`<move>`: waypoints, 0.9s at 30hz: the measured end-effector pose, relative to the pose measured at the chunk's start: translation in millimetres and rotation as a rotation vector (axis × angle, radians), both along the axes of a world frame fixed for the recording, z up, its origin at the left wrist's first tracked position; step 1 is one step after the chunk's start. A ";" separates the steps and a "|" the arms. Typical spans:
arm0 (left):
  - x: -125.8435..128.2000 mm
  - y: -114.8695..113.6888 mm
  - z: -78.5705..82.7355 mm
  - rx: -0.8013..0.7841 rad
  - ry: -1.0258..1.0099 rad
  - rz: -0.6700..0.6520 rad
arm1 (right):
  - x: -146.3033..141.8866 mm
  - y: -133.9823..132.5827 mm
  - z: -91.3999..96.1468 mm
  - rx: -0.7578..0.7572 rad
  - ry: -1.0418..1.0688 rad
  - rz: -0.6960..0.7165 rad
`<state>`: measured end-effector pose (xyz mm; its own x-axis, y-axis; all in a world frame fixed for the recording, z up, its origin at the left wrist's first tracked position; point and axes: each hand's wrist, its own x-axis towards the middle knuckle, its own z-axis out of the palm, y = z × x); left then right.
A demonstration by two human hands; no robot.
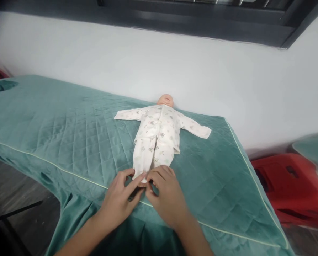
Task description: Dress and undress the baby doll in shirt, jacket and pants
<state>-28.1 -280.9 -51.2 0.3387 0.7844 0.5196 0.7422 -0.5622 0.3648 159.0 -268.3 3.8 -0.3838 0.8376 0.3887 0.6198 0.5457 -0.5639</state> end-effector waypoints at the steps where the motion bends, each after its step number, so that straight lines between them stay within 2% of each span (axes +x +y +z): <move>1: 3.4 2.4 2.1 0.024 0.036 0.024 | -0.8 -0.1 0.0 -0.005 0.011 0.000; 5: 9.6 10.3 4.8 0.048 0.035 0.032 | -3.0 -0.3 -0.6 -0.005 0.044 -0.009; 17: 1.5 8.2 -8.7 -0.040 -0.339 -0.008 | -16.5 -4.0 -6.0 -0.019 0.143 -0.016; 22: -3.1 7.6 -14.4 -0.005 -0.353 -0.014 | -20.3 -5.8 -10.6 -0.019 0.154 -0.048; 27: -6.2 3.9 -13.4 0.007 -0.393 -0.034 | -9.6 -11.2 -7.2 -0.119 0.247 -0.080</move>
